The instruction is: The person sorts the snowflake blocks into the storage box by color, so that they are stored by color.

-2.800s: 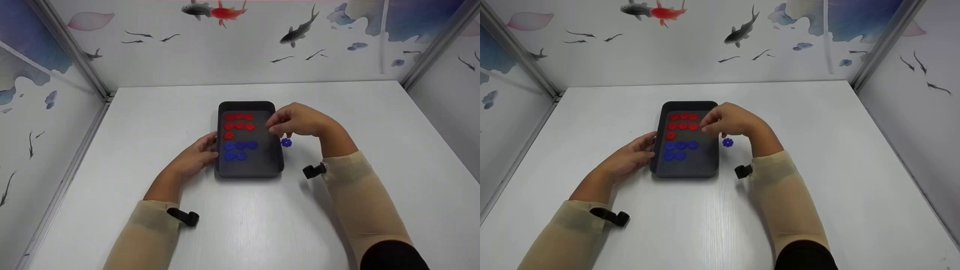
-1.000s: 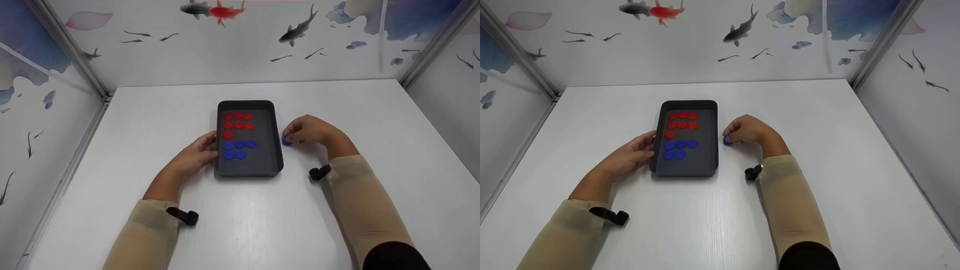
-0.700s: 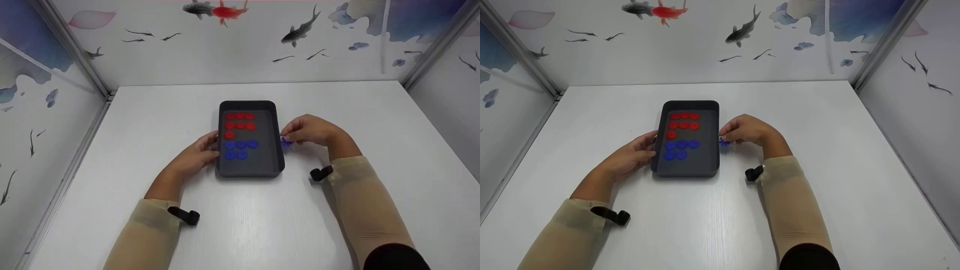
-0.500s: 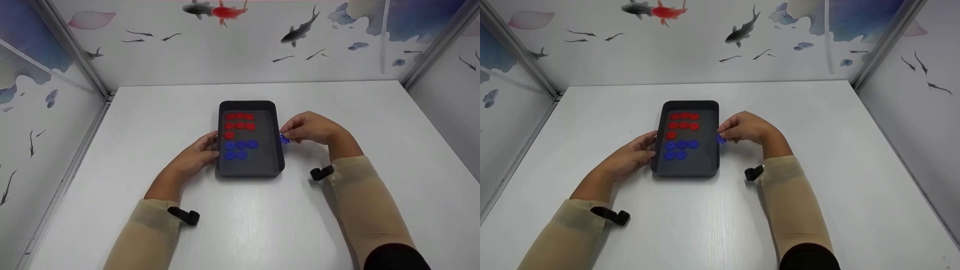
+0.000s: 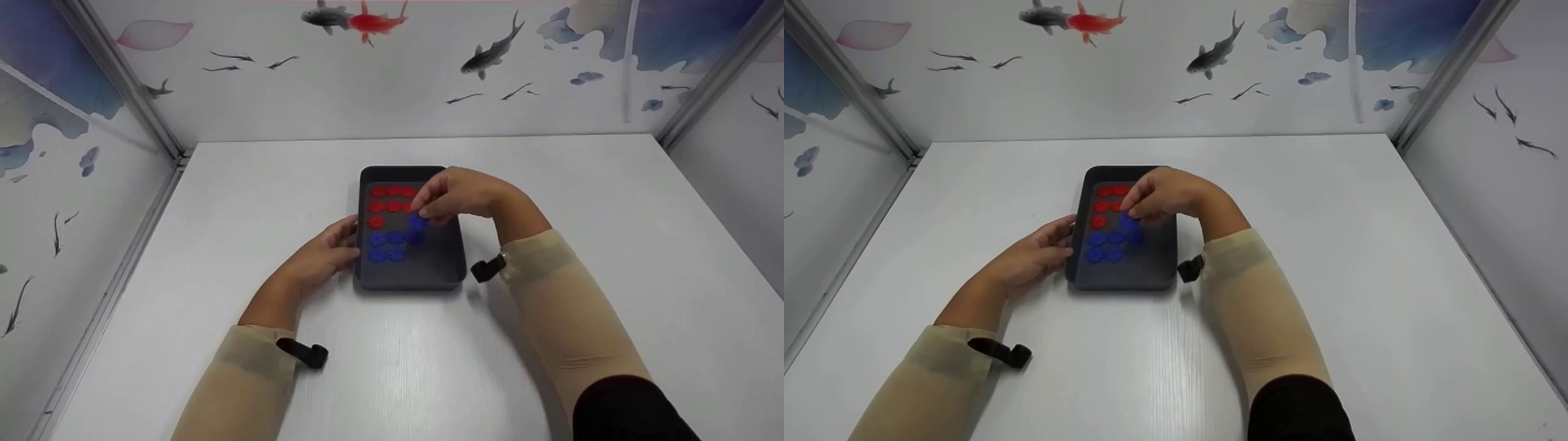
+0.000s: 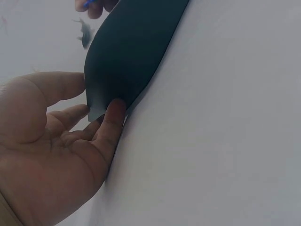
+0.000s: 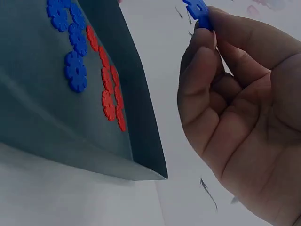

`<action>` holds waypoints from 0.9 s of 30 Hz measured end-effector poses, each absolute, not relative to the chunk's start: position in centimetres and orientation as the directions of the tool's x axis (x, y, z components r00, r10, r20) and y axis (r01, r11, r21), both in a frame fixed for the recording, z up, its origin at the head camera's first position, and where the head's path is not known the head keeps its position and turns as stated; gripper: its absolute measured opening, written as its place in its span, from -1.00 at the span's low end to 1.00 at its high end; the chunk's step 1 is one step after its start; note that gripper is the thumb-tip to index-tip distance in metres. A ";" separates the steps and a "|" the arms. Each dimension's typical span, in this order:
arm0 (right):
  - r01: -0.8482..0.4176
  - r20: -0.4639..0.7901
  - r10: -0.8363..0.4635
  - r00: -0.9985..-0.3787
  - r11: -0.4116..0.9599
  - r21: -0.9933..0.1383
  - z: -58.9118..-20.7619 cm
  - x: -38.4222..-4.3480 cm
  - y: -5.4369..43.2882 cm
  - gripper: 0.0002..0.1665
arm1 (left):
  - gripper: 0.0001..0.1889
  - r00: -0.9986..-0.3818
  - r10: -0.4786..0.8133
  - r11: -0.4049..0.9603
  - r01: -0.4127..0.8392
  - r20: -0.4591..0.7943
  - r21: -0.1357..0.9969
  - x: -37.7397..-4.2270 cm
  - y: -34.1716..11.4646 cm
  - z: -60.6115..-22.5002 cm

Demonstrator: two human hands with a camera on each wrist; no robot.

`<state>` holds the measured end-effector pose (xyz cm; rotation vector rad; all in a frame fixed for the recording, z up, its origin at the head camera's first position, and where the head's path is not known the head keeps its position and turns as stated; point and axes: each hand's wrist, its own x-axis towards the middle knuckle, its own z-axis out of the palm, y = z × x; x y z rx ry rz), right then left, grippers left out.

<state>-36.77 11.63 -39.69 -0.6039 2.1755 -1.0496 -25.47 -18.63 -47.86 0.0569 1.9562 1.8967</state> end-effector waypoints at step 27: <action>-0.126 -0.702 -0.490 -0.517 0.855 -0.503 -41.5 -39.3 7.5 -0.79 | -0.22 -0.913 0.321 0.104 -0.231 -0.253 0.967 -25.6 -18.8 -47.9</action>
